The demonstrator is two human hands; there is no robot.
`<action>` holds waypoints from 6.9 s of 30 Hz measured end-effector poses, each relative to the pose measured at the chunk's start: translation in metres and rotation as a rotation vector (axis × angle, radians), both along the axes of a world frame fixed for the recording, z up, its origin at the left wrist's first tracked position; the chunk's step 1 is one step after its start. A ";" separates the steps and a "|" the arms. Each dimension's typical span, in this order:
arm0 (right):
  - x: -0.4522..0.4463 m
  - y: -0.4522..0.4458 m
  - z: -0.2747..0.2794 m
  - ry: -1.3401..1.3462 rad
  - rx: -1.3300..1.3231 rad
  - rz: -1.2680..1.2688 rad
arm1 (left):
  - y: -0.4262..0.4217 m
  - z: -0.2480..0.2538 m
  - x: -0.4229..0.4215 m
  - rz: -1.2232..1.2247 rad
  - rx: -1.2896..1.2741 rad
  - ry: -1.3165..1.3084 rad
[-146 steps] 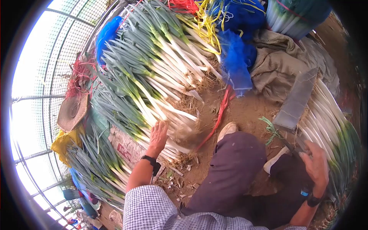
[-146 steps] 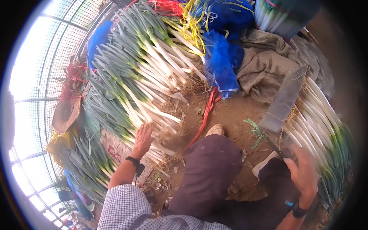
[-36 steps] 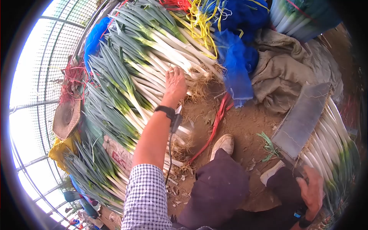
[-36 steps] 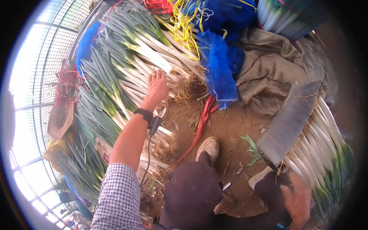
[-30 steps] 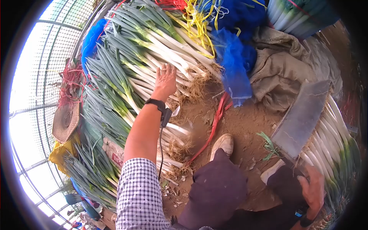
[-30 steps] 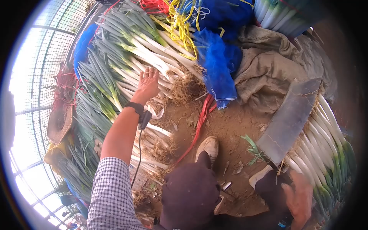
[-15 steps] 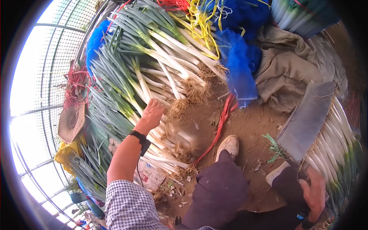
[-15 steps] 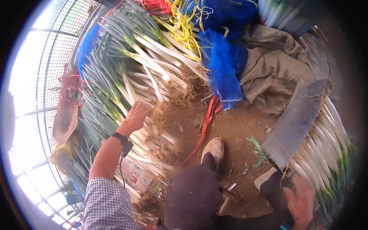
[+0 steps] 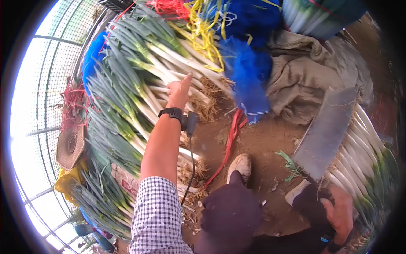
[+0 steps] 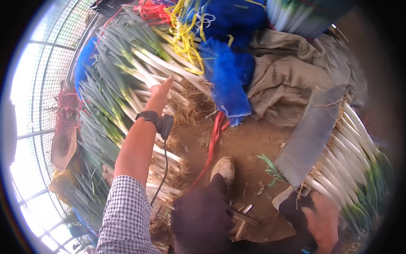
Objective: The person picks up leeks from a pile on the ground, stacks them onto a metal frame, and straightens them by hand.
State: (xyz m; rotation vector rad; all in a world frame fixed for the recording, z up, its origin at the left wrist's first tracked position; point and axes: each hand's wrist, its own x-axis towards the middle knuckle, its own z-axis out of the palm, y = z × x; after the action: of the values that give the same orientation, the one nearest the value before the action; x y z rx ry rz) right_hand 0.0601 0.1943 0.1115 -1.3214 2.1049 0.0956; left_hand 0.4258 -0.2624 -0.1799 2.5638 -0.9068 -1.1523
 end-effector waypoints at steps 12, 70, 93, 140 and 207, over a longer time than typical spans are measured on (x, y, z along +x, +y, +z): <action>0.017 -0.001 0.029 0.065 -0.109 0.054 | 0.064 0.084 0.083 -0.005 -0.310 0.422; 0.028 0.010 0.033 0.018 -0.228 0.240 | 0.228 0.300 -0.193 -1.378 -1.254 0.887; 0.015 -0.013 0.006 -0.021 -0.042 0.062 | 0.018 -0.002 0.050 0.122 -0.307 0.650; 0.116 -0.090 0.071 -0.141 -0.802 0.536 | 0.378 0.299 0.090 -0.191 -0.277 0.972; 0.377 -0.128 -0.125 -0.976 -0.056 -0.425 | 0.538 0.271 0.171 -0.145 -0.096 1.396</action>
State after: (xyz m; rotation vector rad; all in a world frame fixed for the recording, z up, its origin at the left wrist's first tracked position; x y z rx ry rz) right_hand 0.4376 0.0667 -0.0134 -0.6754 1.4659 -0.6585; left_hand 0.5964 0.2753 0.0916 1.0325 -0.6642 -2.2621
